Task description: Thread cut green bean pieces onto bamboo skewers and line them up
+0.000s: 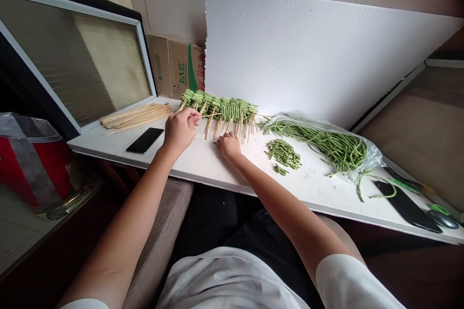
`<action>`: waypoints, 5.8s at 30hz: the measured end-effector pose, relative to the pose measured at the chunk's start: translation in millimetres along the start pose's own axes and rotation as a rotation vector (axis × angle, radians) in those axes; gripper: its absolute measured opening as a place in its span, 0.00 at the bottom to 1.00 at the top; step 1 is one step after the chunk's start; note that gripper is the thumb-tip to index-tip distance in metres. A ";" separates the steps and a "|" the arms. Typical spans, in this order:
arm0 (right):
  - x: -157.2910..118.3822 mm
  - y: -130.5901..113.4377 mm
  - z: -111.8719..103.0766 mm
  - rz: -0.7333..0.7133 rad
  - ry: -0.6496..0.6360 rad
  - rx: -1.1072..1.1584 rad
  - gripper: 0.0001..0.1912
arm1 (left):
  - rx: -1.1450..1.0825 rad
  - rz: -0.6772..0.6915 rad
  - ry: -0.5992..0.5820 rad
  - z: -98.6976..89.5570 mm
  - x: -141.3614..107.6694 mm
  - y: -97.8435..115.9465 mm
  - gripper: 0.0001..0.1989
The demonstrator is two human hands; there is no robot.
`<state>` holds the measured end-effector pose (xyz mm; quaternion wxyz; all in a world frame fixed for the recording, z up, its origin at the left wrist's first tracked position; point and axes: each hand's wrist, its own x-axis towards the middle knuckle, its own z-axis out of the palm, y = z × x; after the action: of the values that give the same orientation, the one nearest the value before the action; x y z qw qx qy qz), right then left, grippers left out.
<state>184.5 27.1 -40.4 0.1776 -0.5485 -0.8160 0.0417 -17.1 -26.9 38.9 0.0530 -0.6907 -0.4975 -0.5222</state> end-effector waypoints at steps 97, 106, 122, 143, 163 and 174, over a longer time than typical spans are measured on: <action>-176.8 85.7 -97.6 0.334 0.583 1.327 0.19 | 0.033 0.310 -0.097 32.0 -57.1 84.7 0.15; -176.6 84.1 -103.2 0.412 0.598 1.452 0.19 | -0.018 0.345 -0.110 37.2 -61.7 84.8 0.15; -175.1 84.1 -88.9 0.406 0.626 1.336 0.17 | -0.064 0.317 -0.153 42.0 -66.8 85.7 0.17; -182.4 151.4 -126.1 0.413 0.264 0.754 0.18 | -0.004 0.203 -0.127 47.1 -56.1 62.8 0.10; -182.6 139.0 -109.9 0.346 0.356 0.455 0.10 | 0.005 0.188 -0.156 51.0 -55.2 55.8 0.11; -181.1 111.1 -128.9 0.325 0.407 1.372 0.19 | -0.097 0.200 -0.135 46.6 -57.5 68.2 0.09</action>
<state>386.3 -110.1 6.5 0.6207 -0.4249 -0.4658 0.4662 67.0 -69.7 3.9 0.0376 -0.7721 -0.4029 -0.4900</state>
